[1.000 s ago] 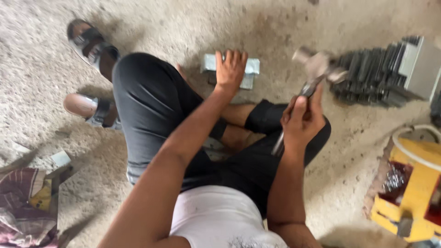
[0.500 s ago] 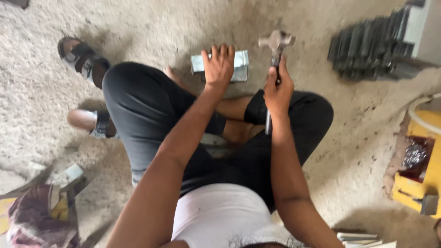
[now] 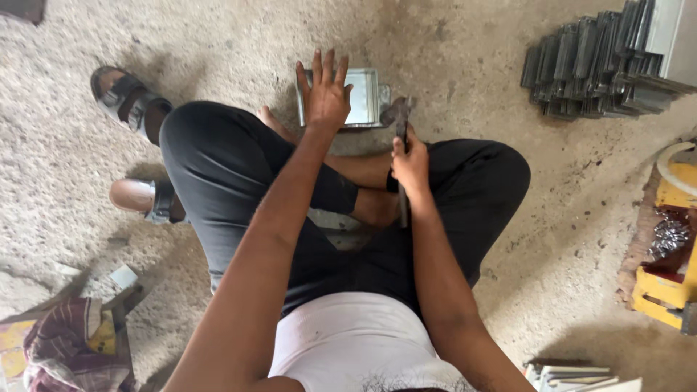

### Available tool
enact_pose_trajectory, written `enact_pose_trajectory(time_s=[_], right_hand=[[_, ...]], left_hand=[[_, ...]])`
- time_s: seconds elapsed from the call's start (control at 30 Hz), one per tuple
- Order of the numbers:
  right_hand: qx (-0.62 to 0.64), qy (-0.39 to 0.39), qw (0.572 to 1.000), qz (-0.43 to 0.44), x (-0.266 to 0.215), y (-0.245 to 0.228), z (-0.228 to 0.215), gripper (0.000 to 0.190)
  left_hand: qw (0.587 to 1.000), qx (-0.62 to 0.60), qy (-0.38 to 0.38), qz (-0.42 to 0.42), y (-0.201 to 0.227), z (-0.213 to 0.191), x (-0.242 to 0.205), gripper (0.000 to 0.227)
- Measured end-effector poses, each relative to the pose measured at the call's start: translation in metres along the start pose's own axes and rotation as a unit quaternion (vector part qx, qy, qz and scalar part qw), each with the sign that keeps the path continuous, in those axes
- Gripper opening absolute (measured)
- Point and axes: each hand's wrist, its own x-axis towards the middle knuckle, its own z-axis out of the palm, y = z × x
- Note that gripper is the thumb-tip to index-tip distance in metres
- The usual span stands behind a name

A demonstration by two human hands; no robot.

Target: The person sits on the floor and repeatedly strikes a small rectangular metal piece with a hammer. They hold the metal piece on a larger metal block with their left hand and use the hammer in their right hand to flatten or shape it.

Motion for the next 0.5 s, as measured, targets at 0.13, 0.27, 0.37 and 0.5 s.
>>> enact_pose_trajectory(time_s=[0.13,0.27,0.37,0.5], right_hand=[[-0.080,0.008,0.996,-0.046,0.010,0.012,0.009,0.048],[-0.028,0.018,0.999,0.006,0.007,0.018,0.007,0.048],[0.049,0.033,0.998,0.007,0.008,0.000,0.011,0.054],[0.096,0.057,0.991,-0.067,-0.016,-0.030,-0.005,0.054]], left_hand=[[0.999,-0.028,-0.003,0.037,-0.002,0.002,-0.010,0.038],[0.986,-0.068,-0.144,0.041,0.024,-0.009,-0.055,0.036],[0.987,-0.019,-0.142,0.066,0.033,-0.026,-0.050,0.035],[0.994,-0.037,-0.092,0.052,0.038,-0.044,-0.004,0.045]])
